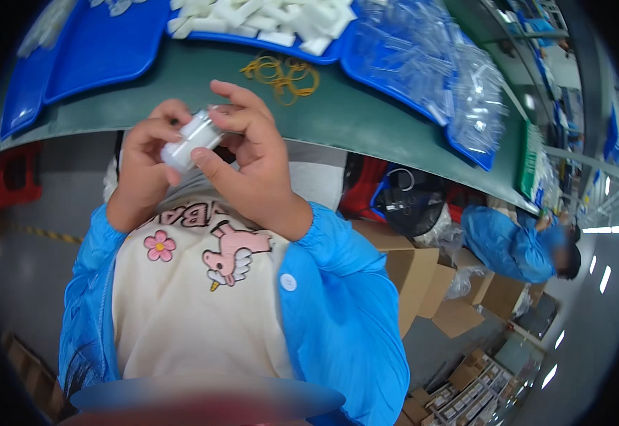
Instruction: The person assembles components by inserting white blocks onto plastic pronged holders by hand, secures them with rubber bands, and places the finished assemblies onto a tray.
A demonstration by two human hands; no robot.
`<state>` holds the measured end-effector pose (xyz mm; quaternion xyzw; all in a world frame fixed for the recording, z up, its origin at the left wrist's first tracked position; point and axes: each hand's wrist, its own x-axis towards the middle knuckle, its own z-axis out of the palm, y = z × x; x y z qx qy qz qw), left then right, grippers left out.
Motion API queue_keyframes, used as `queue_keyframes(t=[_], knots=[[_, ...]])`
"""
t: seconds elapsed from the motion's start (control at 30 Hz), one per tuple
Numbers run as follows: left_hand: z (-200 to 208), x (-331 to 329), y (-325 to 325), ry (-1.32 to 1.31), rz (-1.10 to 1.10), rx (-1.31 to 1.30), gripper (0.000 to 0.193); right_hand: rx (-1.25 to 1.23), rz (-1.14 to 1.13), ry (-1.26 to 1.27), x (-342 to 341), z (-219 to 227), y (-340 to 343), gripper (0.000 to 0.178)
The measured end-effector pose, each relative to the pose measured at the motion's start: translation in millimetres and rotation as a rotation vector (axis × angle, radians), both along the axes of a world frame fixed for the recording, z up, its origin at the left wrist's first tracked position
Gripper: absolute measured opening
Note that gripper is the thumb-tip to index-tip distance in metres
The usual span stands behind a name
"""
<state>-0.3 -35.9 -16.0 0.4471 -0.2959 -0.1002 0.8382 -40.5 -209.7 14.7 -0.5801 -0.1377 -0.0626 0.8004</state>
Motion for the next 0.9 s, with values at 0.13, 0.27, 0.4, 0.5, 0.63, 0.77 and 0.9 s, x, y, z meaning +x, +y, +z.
queue_keyframes(t=[0.13, 0.27, 0.4, 0.5, 0.63, 0.77, 0.9], knots=[[4.3, 0.2, 6.1, 0.268, -0.011, -0.009, 0.041, -0.085, -0.131, -0.025, 16.1, 15.4, -37.7, 0.044], [7.2, 2.0, 11.9, 0.302, 0.060, -0.033, 0.039, -0.794, -0.707, -0.227, 52.3, 26.7, -118.6, 0.029], [1.7, -1.2, 15.2, 0.359, 0.101, -0.148, 0.040, -1.461, -0.971, -0.323, 77.9, 39.1, -201.3, 0.034], [8.5, -2.0, 18.5, 0.405, 0.103, 0.008, 0.047, -1.671, -0.950, 0.163, 83.6, 45.8, -200.6, 0.043], [14.2, -3.5, 19.5, 0.401, 0.085, 0.013, 0.051, -1.930, -0.981, 0.277, 98.4, 41.7, -204.1, 0.045], [19.7, -1.8, 21.2, 0.372, 0.052, 0.044, 0.046, -1.871, -0.977, 0.244, 102.3, 38.4, -205.9, 0.039], [22.6, -3.2, 24.8, 0.355, 0.054, 0.018, 0.040, -1.626, -1.100, 0.001, 100.7, 33.8, -216.6, 0.033]])
